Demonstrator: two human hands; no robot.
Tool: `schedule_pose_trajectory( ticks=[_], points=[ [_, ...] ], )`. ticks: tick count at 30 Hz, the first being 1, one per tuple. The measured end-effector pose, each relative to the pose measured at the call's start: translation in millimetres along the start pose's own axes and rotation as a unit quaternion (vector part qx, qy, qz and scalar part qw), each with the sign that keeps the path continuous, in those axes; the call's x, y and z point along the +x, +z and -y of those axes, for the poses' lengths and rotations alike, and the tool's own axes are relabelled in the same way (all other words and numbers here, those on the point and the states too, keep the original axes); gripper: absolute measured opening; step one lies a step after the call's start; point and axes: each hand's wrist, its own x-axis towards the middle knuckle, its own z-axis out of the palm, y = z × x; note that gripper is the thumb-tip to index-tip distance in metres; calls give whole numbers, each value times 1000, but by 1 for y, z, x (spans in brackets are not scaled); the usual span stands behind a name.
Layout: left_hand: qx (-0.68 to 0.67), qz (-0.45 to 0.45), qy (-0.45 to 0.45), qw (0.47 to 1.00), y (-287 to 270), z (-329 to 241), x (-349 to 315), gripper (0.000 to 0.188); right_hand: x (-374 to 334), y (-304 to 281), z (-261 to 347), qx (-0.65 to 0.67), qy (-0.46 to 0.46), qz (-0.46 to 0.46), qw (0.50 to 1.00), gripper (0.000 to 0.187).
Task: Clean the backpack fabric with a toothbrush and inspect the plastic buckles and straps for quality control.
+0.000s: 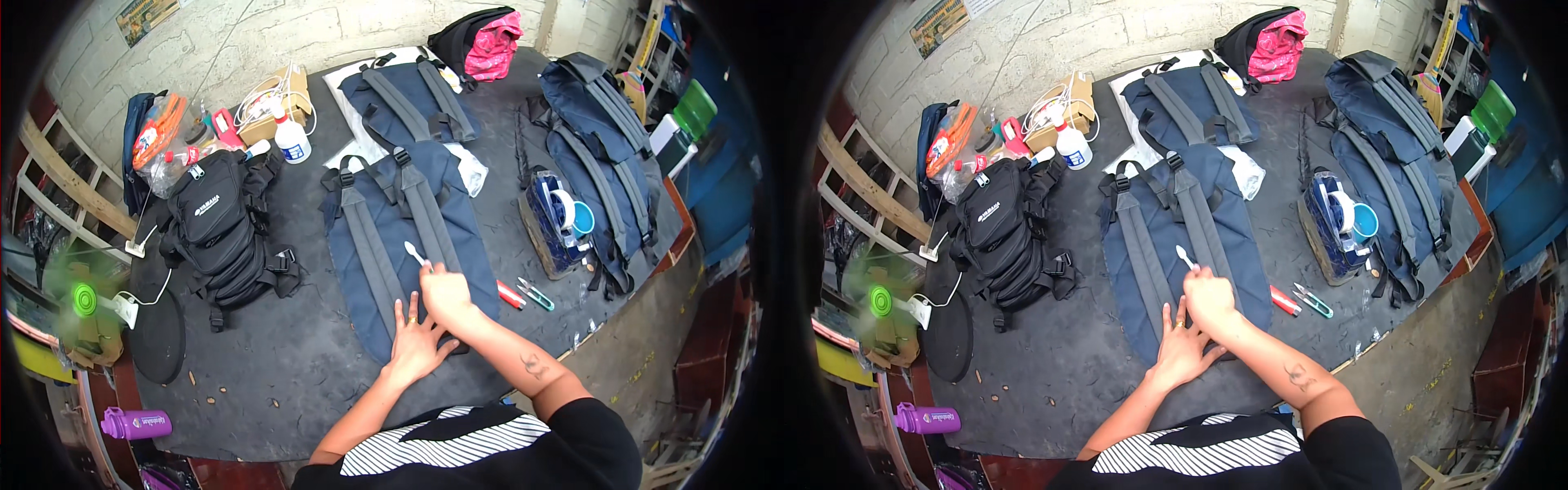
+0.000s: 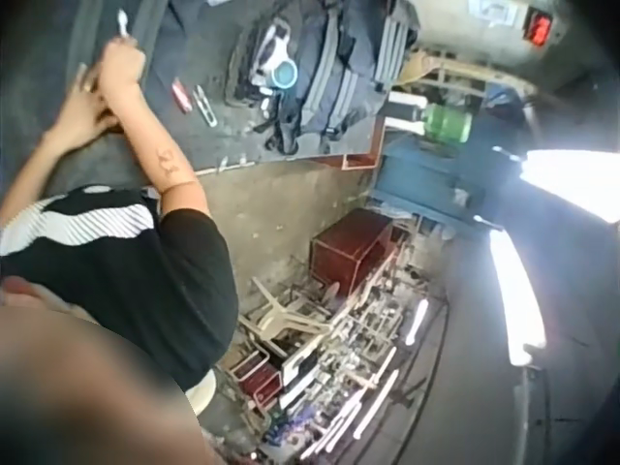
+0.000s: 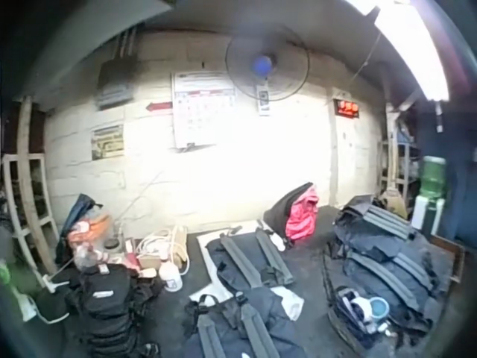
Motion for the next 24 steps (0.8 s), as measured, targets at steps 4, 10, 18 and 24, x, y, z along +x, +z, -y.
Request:
schedule_pose_trajectory(
  ticks=[4,10,18,24],
  points=[
    [-7,-1,-17,1000,5,3,1,57,-5,-9,12,-1,12,25,1000,32],
    [28,44,-7,999,-6,-3,1,55,49,0,6,6,4,-33,999,13],
    [26,40,-14,999,-6,1,-3,54,90,46,38,-136,48,-48,988,15],
    [10,17,-6,1000,-5,-2,-3,54,109,56,28,-65,67,-80,992,15]
  ],
)
